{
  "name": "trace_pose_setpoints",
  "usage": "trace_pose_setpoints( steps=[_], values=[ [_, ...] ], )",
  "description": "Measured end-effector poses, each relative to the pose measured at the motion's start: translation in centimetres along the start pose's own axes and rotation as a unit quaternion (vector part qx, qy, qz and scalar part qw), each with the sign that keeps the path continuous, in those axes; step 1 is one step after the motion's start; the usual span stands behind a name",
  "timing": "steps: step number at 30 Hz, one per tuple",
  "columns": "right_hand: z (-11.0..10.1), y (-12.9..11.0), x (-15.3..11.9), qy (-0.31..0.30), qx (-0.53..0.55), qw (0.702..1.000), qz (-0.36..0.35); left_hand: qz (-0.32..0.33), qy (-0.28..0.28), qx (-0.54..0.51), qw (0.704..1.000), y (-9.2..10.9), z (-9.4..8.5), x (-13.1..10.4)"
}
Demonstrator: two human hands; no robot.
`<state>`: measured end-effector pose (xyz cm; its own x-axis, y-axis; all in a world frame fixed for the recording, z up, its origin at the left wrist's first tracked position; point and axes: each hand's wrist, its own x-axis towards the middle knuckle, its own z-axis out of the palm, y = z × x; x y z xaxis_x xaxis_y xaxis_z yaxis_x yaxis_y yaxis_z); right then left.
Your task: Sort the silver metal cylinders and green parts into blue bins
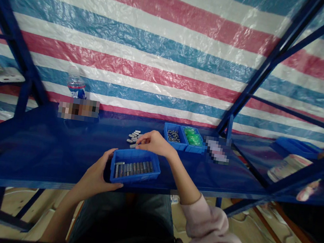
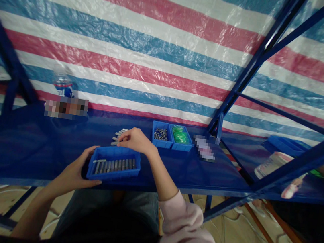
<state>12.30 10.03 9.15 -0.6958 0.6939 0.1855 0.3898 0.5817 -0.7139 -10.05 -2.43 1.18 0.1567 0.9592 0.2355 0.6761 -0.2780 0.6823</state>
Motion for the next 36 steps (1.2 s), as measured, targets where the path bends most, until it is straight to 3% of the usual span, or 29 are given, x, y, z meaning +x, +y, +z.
trace_pose_setpoints(
  steps=[5,10,22,31,36],
  values=[
    [2.3,-4.1,-1.2,-0.031,-0.205,0.978,-0.027,-0.003,-0.002,0.0,1.0,0.0,0.0,0.0],
    [5.1,-3.9,-1.1,-0.048,-0.321,0.946,0.017,0.001,0.005,0.001,1.0,-0.1,0.1,0.0],
    [5.5,-4.0,-2.6,-0.033,-0.292,0.951,0.1,-0.011,-0.007,0.002,1.0,-0.2,0.1,0.0],
    [6.1,-4.1,-2.0,-0.095,-0.257,0.959,0.071,-0.009,-0.003,0.006,1.0,-0.4,0.3,0.0],
    [5.1,-4.2,-2.3,-0.103,-0.232,0.965,0.059,-0.011,-0.007,-0.004,1.0,-0.5,0.3,0.1]
  ],
)
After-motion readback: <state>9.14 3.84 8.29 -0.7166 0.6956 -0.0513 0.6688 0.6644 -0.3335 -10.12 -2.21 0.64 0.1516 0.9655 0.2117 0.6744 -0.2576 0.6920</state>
